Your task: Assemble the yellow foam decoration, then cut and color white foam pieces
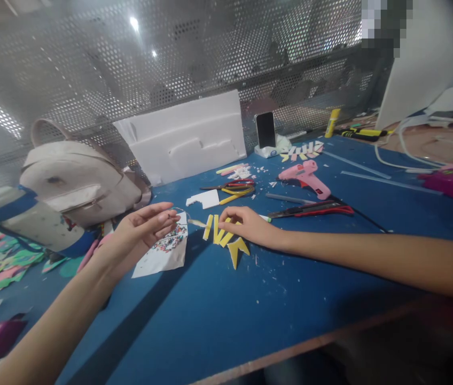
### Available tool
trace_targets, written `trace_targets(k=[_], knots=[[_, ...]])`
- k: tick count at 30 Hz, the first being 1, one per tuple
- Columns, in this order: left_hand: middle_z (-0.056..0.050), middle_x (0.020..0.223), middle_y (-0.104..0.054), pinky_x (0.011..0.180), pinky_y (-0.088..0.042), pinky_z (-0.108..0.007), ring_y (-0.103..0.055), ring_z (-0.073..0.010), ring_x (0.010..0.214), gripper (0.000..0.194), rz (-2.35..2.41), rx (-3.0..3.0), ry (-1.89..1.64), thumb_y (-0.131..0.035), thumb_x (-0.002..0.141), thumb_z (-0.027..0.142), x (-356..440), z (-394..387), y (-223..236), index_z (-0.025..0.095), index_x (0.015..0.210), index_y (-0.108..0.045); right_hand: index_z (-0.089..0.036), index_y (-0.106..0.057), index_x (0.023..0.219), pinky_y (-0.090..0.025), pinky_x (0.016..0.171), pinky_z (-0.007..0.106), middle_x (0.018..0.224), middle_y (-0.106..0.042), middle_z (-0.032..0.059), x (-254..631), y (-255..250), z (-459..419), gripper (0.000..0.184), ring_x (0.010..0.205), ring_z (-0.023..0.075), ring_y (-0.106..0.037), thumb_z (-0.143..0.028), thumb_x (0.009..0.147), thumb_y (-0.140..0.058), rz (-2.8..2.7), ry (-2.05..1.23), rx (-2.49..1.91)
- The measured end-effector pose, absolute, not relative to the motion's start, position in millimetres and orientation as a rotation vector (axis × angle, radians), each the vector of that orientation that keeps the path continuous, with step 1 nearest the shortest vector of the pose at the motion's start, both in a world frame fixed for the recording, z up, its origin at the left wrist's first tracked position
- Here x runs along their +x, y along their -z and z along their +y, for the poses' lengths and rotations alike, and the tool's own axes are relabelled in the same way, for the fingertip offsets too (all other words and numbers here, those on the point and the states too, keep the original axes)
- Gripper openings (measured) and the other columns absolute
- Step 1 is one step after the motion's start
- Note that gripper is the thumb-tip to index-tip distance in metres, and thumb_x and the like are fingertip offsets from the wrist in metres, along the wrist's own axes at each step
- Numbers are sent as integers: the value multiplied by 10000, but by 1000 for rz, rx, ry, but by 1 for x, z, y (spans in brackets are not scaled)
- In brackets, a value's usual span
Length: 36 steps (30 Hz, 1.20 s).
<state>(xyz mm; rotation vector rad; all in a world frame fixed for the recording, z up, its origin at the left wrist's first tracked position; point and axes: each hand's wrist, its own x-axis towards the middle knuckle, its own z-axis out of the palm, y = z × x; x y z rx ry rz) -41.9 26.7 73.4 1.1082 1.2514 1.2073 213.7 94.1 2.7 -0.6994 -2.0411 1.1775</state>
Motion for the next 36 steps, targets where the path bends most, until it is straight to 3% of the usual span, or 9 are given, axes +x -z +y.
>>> trace_targets(k=[5,13,18,24,32,36], knots=[[-13,940,-685,711,-571,-275,-668,-128,799,201,1272,1139,-1234,-677,844,78,-43,29,-71,133,1034,-646,-158,-622,829,-453,708,275,896,-650,50,214,-3,94,172,775,141,-585,-314,882,-571,-2042,-1170,-712],[-27,992,-686,728,-579,-294,-673,-144,846,203,1306,1215,-1231,-684,839,85,-49,34,-65,134,1032,-647,-164,-623,825,-460,722,277,901,-657,47,213,-2,95,152,787,149,-599,-298,878,-576,-2043,-1169,-740],[-39,1007,-711,755,-583,-311,-685,-154,857,264,1331,1282,-1233,-758,778,141,-50,36,-63,148,1027,-671,-165,-622,824,-458,724,275,908,-660,47,214,-4,95,148,791,148,-599,-294,880,-576,-2044,-1171,-747],[-26,948,-745,804,-565,-250,-697,-158,879,426,1409,1404,-1257,-868,643,242,-45,36,-62,237,1042,-717,-160,-630,841,-461,732,276,929,-664,54,214,-7,92,149,791,144,-593,-289,887,-572,-2052,-1181,-755],[-30,896,-727,815,-552,-299,-689,-170,853,333,1455,1557,-1250,-823,718,267,-47,37,-59,210,1025,-708,-157,-651,861,-453,724,277,937,-665,58,214,-7,93,145,793,146,-589,-272,889,-568,-2051,-1200,-749],[-30,951,-691,835,-547,-375,-668,-171,872,262,1450,1616,-1217,-724,837,265,-47,37,-61,159,1066,-655,-156,-648,852,-436,704,278,916,-657,56,214,-4,94,148,772,143,-574,-286,883,-584,-2030,-1215,-743]])
